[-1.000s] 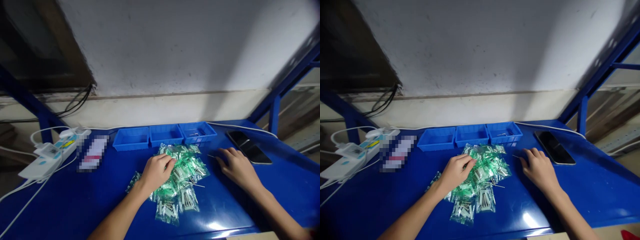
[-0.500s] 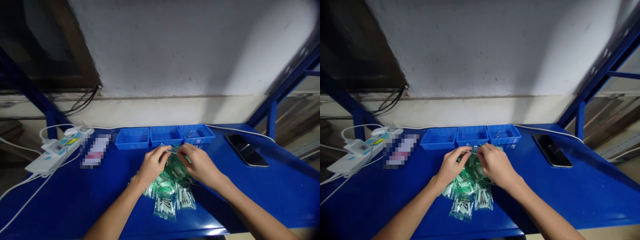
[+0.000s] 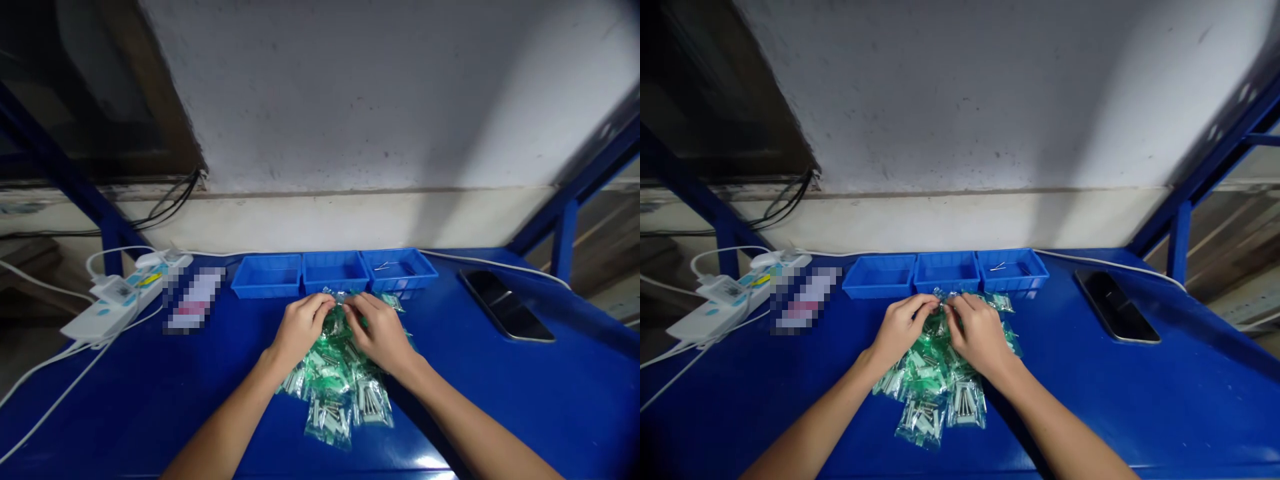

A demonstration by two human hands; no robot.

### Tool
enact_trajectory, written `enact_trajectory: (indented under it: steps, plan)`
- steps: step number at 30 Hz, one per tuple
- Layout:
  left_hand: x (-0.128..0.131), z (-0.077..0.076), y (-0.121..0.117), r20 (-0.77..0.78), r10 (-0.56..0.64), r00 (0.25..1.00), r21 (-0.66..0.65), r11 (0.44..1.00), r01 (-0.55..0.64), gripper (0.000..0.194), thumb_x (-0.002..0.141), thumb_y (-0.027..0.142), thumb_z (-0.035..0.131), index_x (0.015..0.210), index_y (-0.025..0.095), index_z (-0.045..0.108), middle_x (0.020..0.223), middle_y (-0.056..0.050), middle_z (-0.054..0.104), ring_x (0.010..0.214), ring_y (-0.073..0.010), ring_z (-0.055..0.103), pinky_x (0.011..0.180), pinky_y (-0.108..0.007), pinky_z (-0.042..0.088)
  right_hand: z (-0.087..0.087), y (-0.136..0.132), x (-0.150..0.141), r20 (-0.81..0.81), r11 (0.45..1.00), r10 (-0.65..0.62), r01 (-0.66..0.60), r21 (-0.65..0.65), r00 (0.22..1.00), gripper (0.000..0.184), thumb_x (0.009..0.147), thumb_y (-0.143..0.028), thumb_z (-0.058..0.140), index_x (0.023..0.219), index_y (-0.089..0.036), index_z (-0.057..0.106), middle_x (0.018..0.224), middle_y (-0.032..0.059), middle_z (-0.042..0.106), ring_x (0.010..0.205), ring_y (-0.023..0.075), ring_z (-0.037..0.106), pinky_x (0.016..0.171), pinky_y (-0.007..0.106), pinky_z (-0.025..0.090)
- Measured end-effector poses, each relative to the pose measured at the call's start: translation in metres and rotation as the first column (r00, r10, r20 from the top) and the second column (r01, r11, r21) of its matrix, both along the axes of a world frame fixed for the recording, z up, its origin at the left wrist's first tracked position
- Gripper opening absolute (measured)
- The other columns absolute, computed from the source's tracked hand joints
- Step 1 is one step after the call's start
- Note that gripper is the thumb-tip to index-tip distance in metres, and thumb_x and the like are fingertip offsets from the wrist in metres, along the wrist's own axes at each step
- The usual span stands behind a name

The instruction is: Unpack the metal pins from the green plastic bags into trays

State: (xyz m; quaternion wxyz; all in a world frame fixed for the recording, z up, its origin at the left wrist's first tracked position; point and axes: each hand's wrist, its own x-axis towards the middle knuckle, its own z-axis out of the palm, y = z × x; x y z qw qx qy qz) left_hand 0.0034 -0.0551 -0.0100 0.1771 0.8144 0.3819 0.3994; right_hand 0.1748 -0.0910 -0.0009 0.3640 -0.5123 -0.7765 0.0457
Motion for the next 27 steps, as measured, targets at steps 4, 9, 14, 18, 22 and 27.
enact_trajectory:
  steps: [4,9,14,18,22,27]
  plan:
    - [0.0036,0.0015,-0.0026,0.018,-0.013,1.0,0.006,1.0,0.013,0.019,0.091,0.019,0.043,0.099,0.022,0.06,0.096,-0.002,0.068,0.09,-0.0143,0.064,0.081,-0.027,0.051,-0.001,-0.0003,-0.0032,-0.058,0.999,-0.006,0.003,-0.043,0.998,0.024,0.092,-0.025,0.037,0.074,-0.018,0.051,0.069,0.0024,0.054,0.062,0.0148,0.05,0.06,0.026,0.037]
    - [0.0047,0.0036,-0.0039,-0.004,-0.003,1.0,0.001,1.0,0.003,0.018,0.091,0.019,0.043,0.097,0.022,0.06,0.096,-0.001,0.069,0.089,-0.0143,0.065,0.08,-0.026,0.05,-0.0013,-0.0021,-0.0045,-0.112,0.997,-0.019,0.011,-0.072,0.994,0.018,0.092,-0.027,0.039,0.084,-0.019,0.053,0.074,0.0025,0.057,0.067,0.0157,0.054,0.063,0.026,0.038]
    - [0.0025,0.0021,-0.0033,-0.034,-0.001,0.999,-0.037,0.999,0.0,0.019,0.092,0.02,0.043,0.097,0.023,0.06,0.093,0.001,0.07,0.086,-0.0133,0.066,0.078,-0.023,0.05,0.0009,-0.0025,-0.0043,-0.094,0.999,-0.007,0.004,-0.032,0.996,0.016,0.09,-0.025,0.041,0.09,-0.018,0.055,0.076,0.003,0.057,0.068,0.0157,0.054,0.063,0.026,0.038]
    - [0.0036,0.0014,-0.0053,-0.034,-0.04,0.999,-0.081,0.996,0.037,0.02,0.092,0.021,0.042,0.101,0.025,0.06,0.096,0.003,0.071,0.089,-0.0122,0.067,0.078,-0.021,0.051,-0.0001,-0.0011,-0.0031,-0.095,0.998,-0.015,0.009,-0.066,0.995,0.02,0.092,-0.026,0.038,0.084,-0.018,0.054,0.073,0.0031,0.056,0.066,0.0157,0.053,0.062,0.026,0.037]
    - [0.0052,0.0029,-0.0073,-0.019,-0.04,0.999,-0.08,0.996,0.039,0.021,0.092,0.021,0.041,0.101,0.025,0.059,0.095,0.003,0.071,0.089,-0.0116,0.067,0.079,-0.021,0.051,-0.0023,-0.0003,-0.0025,-0.098,0.993,-0.027,0.015,-0.115,0.995,0.026,0.093,-0.029,0.035,0.073,-0.019,0.048,0.065,0.0006,0.051,0.059,0.0141,0.049,0.058,0.025,0.034]
    - [0.0043,0.0036,-0.0072,-0.056,0.007,0.998,-0.048,0.999,-0.01,0.02,0.092,0.023,0.041,0.099,0.025,0.06,0.093,0.002,0.071,0.086,-0.0131,0.067,0.076,-0.022,0.051,-0.0001,-0.0018,-0.0013,-0.099,0.992,0.017,-0.029,-0.119,0.995,0.02,0.092,-0.028,0.036,0.079,-0.019,0.049,0.069,0.0011,0.053,0.062,0.0146,0.05,0.06,0.025,0.034]
